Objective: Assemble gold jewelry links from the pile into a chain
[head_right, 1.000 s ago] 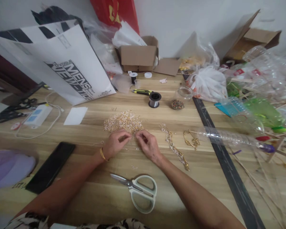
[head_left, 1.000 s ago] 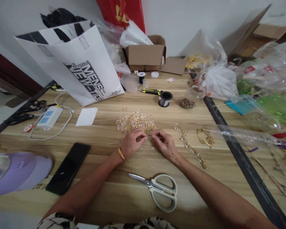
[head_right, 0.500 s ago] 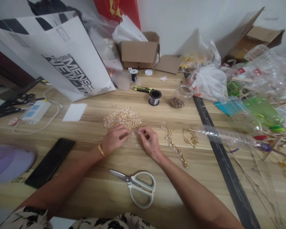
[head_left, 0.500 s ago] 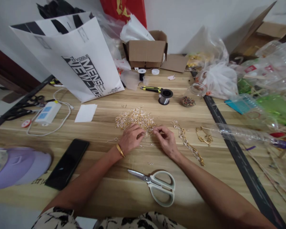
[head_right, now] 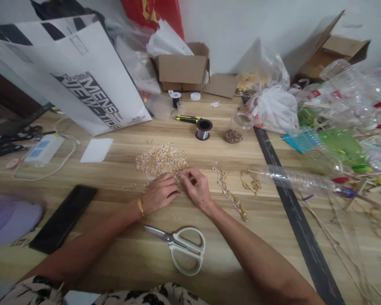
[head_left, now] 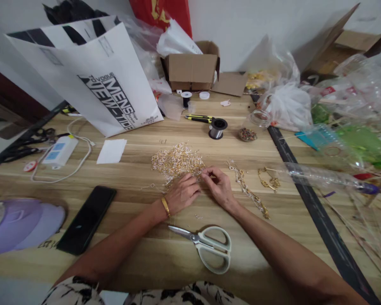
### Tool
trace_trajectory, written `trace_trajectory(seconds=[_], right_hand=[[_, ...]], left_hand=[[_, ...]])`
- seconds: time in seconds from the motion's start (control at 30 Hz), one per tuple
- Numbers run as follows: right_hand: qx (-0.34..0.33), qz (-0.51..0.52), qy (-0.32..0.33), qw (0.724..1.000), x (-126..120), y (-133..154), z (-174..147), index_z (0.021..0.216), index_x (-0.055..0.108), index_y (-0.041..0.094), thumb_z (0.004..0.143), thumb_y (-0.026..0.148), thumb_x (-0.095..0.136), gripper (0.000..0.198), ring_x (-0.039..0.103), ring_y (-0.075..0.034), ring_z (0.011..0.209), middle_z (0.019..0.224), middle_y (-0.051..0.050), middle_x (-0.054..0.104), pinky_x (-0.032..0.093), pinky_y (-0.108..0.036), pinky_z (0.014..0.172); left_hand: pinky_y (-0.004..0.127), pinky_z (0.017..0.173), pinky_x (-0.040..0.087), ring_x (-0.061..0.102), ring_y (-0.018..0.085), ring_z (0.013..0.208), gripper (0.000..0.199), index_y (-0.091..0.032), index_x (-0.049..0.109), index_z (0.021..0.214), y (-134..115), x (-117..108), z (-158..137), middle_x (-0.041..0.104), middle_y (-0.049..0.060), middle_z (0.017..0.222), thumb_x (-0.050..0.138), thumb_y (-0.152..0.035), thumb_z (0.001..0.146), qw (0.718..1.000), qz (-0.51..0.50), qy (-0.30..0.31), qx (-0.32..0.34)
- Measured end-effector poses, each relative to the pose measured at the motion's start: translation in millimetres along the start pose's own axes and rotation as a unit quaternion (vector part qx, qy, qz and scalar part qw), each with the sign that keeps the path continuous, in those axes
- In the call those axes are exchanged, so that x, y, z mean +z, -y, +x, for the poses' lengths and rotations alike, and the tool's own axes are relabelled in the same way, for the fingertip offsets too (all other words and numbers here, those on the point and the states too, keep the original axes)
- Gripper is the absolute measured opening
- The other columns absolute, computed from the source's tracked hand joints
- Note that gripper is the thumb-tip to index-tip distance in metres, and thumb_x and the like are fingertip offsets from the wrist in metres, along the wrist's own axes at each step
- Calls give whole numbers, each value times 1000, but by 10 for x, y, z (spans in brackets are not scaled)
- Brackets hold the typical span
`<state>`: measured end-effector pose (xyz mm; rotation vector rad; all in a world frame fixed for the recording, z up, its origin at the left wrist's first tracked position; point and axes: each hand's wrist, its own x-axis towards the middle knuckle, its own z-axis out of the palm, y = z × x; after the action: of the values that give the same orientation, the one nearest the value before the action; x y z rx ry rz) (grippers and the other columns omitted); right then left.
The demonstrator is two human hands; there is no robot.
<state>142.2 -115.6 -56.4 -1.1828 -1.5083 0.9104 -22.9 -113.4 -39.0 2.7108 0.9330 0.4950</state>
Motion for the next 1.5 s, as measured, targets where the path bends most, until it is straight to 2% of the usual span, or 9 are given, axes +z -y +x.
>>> trace_trajectory(seconds=[0.2, 0.33, 0.5, 0.63, 0.83, 1.0, 1.27, 1.37, 1.5], right_hand=[[-1, 3, 3, 1000, -3, -8, 8, 78, 60, 16, 82, 31, 54, 16, 54, -14, 67, 74, -3, 58, 42, -23, 56], [8, 4, 5, 1000, -5, -17, 7, 80, 61, 16, 82, 32, 54, 17, 54, -15, 69, 75, -3, 60, 43, -23, 57], [14, 11, 4, 1000, -9, -26, 9, 80, 61, 16, 81, 33, 55, 17, 54, -15, 68, 75, -3, 60, 43, -24, 58], [25, 21, 1, 999, -7, -43, 14, 79, 61, 16, 80, 34, 56, 19, 54, -15, 68, 74, -4, 60, 43, -24, 57], [32, 34, -12, 999, -10, -48, 24, 79, 61, 16, 80, 35, 57, 19, 52, -14, 65, 73, -2, 59, 42, -23, 56], [41, 42, -13, 998, -20, -13, 32, 79, 60, 16, 80, 34, 57, 18, 51, -13, 62, 70, -1, 57, 41, -22, 54], [34, 39, -6, 999, -12, -18, 13, 79, 61, 16, 80, 35, 57, 20, 52, -14, 65, 72, -3, 58, 42, -23, 55], [34, 38, -6, 999, -12, -11, 10, 78, 61, 16, 80, 35, 57, 19, 52, -13, 64, 71, -2, 58, 41, -22, 54], [35, 37, -3, 999, -15, 0, 14, 78, 61, 16, 80, 35, 57, 19, 51, -13, 61, 69, -2, 58, 41, -22, 53]], left_hand=[[27, 71, 45, 55, 16, 74, 9, -15, 63, 73, 90, -72, 11, 63, 4, 71, 57, -13, 79, 991, -95, -51, -73], [24, 65, 45, 58, 13, 67, 4, -15, 66, 72, 144, -124, 11, 66, 3, 70, 63, -13, 74, 970, -176, -66, -155], [22, 62, 46, 60, 12, 65, 6, -13, 67, 73, 186, -159, 16, 68, 3, 71, 63, -17, 74, 935, -285, -70, -200], [21, 60, 47, 61, 12, 64, 12, -12, 68, 79, 252, -137, -1, 69, 4, 73, 62, -22, 75, 909, -354, -65, -209], [22, 63, 49, 62, 12, 66, 14, -11, 68, 84, 272, -139, -12, 70, 5, 77, 64, -21, 74, 900, -379, -62, -208], [23, 66, 50, 63, 13, 70, 10, -12, 67, 79, 217, -227, 20, 70, 5, 78, 65, -20, 74, 905, -366, -82, -199], [25, 65, 54, 64, 13, 64, 14, -12, 64, 82, 202, -241, 21, 67, 3, 68, 65, -24, 74, 871, -426, -107, -218], [23, 60, 53, 62, 11, 58, 13, -11, 64, 81, 183, -248, 23, 65, 2, 64, 66, -21, 73, 868, -433, -108, -218], [21, 60, 52, 62, 10, 62, 11, -11, 65, 81, 154, -255, 21, 67, 3, 71, 65, -17, 71, 877, -421, -103, -207]])
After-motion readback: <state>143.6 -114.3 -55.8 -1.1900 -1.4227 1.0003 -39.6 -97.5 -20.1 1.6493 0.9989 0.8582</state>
